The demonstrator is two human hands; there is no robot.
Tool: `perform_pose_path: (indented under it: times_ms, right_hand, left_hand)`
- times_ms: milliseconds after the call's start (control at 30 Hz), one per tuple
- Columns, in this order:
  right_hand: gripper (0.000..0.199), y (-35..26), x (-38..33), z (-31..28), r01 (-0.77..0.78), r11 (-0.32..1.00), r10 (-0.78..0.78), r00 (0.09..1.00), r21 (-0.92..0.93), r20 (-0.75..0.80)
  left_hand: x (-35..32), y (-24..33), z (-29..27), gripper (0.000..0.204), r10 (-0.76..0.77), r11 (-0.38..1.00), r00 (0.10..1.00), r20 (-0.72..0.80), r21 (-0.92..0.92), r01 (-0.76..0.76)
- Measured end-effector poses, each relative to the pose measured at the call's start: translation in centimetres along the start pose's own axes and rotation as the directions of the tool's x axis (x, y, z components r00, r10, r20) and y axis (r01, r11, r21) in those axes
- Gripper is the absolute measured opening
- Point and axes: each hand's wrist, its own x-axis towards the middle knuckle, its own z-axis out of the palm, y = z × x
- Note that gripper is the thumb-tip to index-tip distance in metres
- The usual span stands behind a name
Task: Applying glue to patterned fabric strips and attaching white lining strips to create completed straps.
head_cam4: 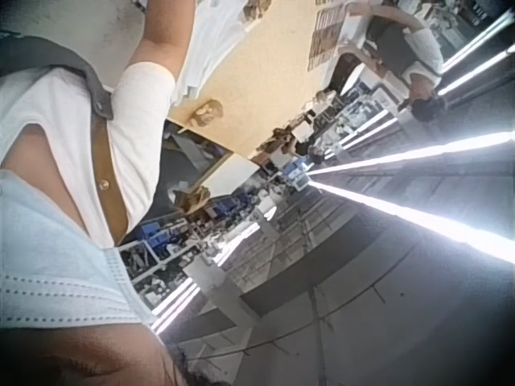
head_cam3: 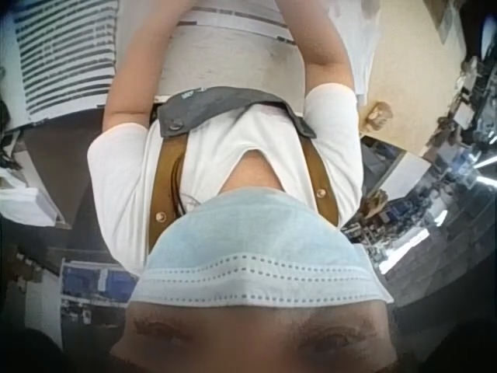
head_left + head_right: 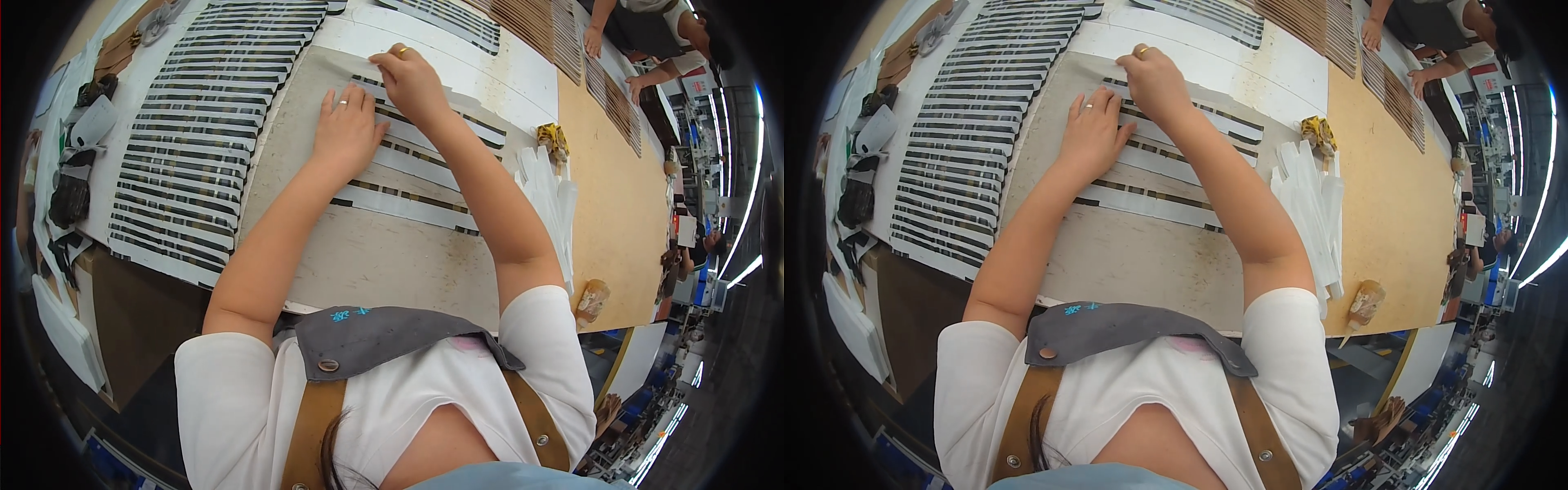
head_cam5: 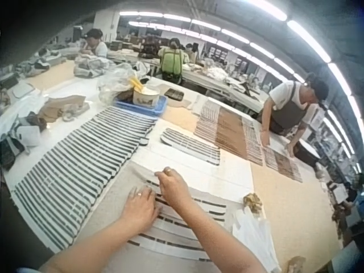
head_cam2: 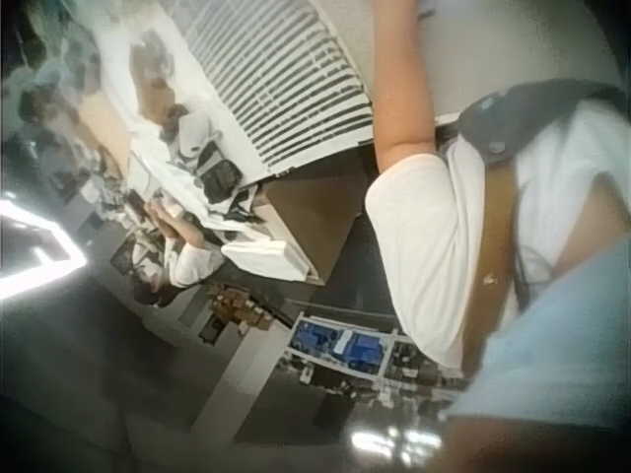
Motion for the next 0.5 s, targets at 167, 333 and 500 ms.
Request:
perform_pose_path:
  times_ms: [167,333,500]
  right_hand:
    - [0.023,0.5,-0.5,0.9,0.182,0.983,-0.171,0.965,-0.035,0.2]
    - [0.026,1.4,0.2,-1.5,0.214,0.954,-0.136,0.932,-0.209,0.335]
    - [0.025,0.5,0.7,-0.8,-0.134,0.983,0.128,0.99,0.125,0.052]
  left_hand:
    - [0.2,0.0,-0.3,0.044,0.005,1.0,0.999,0.04,0.022,-0.006]
    - [-0.1,-0.1,0.4,0.046,0.032,0.998,0.999,-0.026,0.05,-0.031]
    - [0.1,0.1,0.3,0.046,0.049,0.995,0.999,-0.021,0.088,-0.047]
